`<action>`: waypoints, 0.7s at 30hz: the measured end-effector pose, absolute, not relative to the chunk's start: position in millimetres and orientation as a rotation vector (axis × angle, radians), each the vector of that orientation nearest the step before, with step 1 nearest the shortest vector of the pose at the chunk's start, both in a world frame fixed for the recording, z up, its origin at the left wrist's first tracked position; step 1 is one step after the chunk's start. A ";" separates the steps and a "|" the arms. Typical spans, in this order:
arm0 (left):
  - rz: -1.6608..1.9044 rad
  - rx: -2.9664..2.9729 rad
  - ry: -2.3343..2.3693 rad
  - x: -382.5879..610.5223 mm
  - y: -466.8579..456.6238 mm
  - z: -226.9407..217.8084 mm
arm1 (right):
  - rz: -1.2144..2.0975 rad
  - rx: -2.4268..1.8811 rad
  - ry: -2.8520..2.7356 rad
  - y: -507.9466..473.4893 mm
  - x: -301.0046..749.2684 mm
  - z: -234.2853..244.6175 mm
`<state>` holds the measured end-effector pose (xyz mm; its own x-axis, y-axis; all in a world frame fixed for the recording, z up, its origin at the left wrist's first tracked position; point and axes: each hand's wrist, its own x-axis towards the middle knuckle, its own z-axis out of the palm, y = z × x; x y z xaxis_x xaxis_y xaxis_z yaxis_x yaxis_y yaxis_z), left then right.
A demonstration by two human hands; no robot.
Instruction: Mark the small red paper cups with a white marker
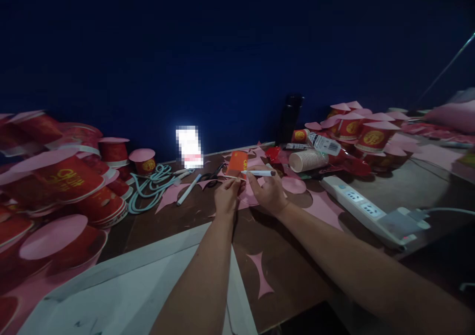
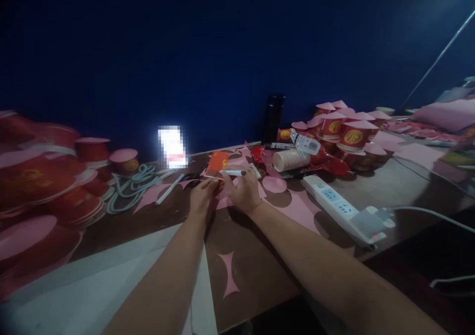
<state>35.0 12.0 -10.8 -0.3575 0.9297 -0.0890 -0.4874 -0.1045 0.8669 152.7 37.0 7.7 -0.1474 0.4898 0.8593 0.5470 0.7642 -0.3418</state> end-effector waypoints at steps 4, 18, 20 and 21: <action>1.700 0.606 1.037 35.4 10.8 -9.4 | -0.077 -0.829 -1.798 37.6 153.6 7.2; 1.688 0.436 0.975 36.0 9.1 -2.9 | 0.033 -0.816 -1.680 32.3 155.3 12.9; 1.684 0.392 0.957 35.7 7.8 0.5 | 0.039 -0.819 -1.673 32.3 156.6 12.4; 1.680 0.377 0.951 35.7 7.3 1.9 | 0.038 -0.821 -1.676 32.5 157.0 11.8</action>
